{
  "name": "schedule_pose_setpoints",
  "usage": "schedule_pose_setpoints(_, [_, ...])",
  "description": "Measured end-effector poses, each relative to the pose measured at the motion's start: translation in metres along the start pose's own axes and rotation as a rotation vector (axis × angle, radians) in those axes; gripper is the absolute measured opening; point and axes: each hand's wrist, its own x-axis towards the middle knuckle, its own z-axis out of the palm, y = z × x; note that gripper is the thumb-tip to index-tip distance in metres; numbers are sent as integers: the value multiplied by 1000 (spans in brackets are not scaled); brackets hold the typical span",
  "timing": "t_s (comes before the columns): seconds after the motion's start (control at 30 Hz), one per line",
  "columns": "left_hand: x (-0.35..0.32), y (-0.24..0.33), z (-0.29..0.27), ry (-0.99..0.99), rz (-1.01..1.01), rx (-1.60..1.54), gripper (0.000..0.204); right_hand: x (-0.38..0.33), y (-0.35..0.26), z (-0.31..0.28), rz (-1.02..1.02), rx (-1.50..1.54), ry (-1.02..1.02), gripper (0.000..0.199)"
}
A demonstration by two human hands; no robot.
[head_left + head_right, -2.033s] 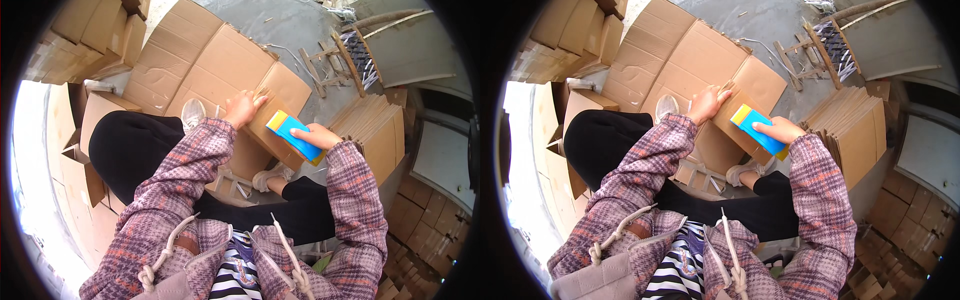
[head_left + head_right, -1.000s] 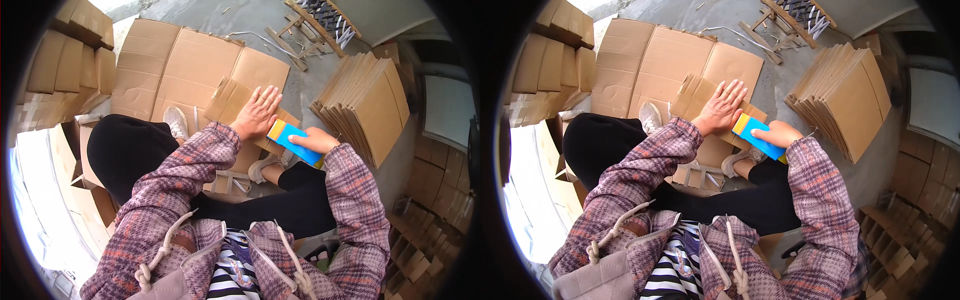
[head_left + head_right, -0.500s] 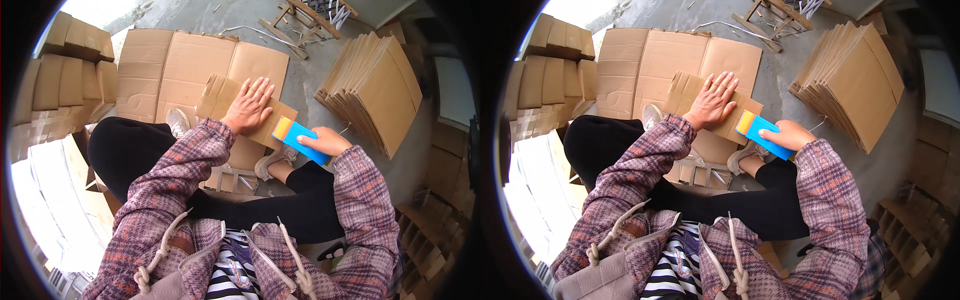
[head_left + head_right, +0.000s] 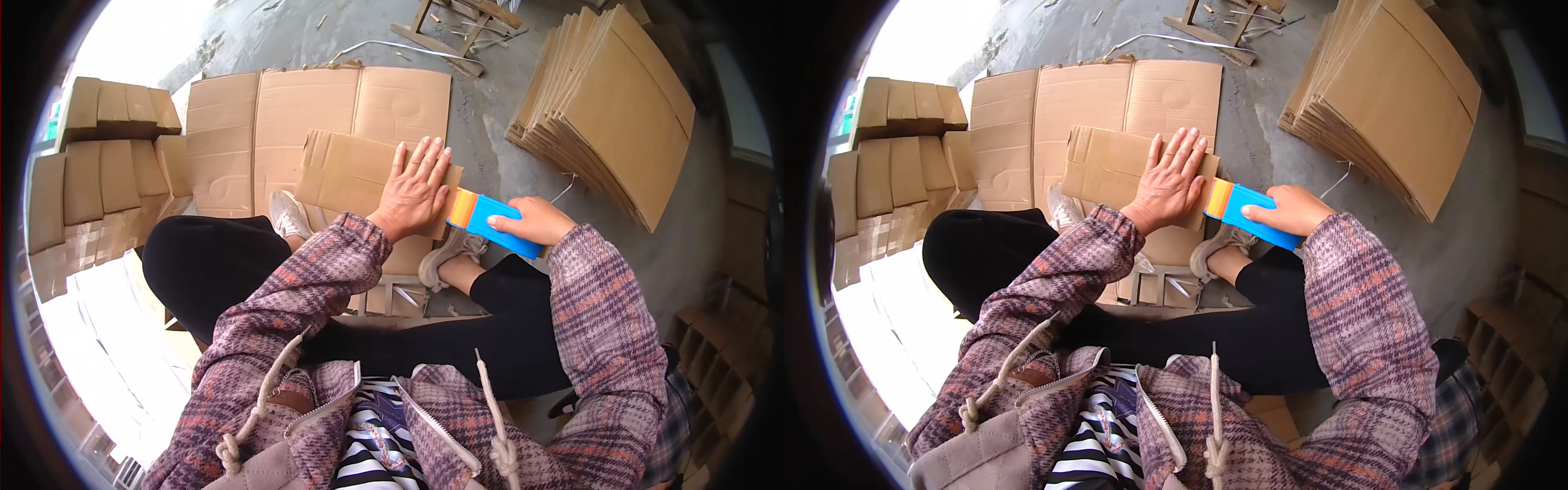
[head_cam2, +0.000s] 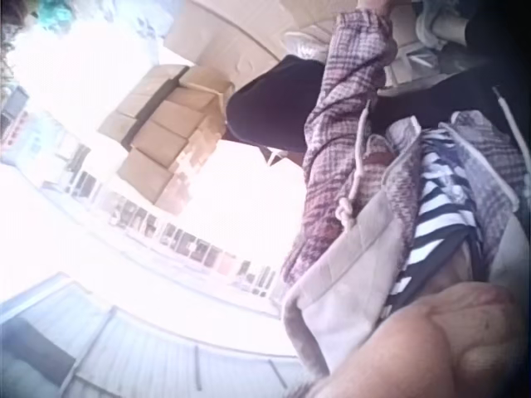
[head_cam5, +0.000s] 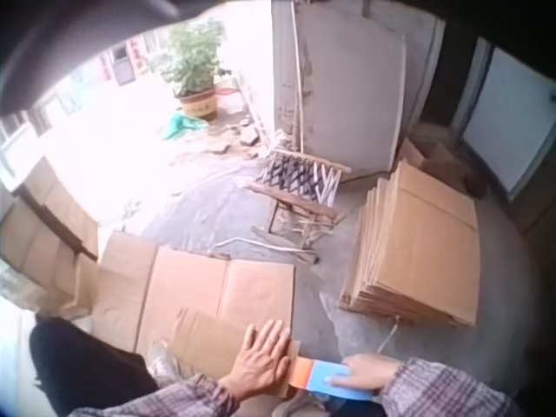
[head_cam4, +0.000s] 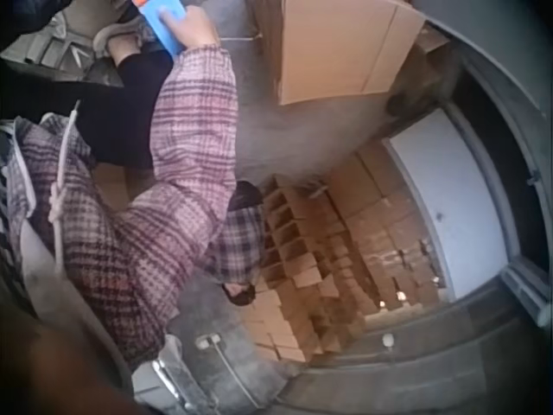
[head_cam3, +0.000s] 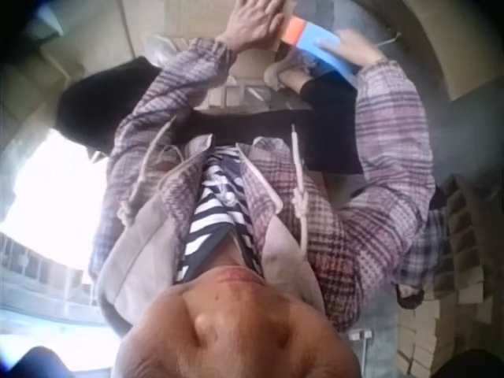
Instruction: The person folds flat cardboard pieces into boxes and seals them using a tape dispenser.
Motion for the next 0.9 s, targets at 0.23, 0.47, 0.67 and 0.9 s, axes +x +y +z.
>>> schedule_pose_setpoints(0.23, [5, 15, 0, -15, -33, -12, 57, 9, 16, 3, -79, 84, 1, 67])
schedule_pose_setpoints(0.47, [3, 10, -2, -51, -31, 22, 57, -3, 44, 5, -86, 213, -18, 61])
schedule_pose_setpoints(0.67, [5, 10, 0, -51, -30, 28, 57, -5, 76, 10, -30, 136, -14, 66])
schedule_pose_setpoints(0.9, [4, 12, 0, -72, -34, 43, 58, 53, 33, 14, 30, 20, -104, 70])
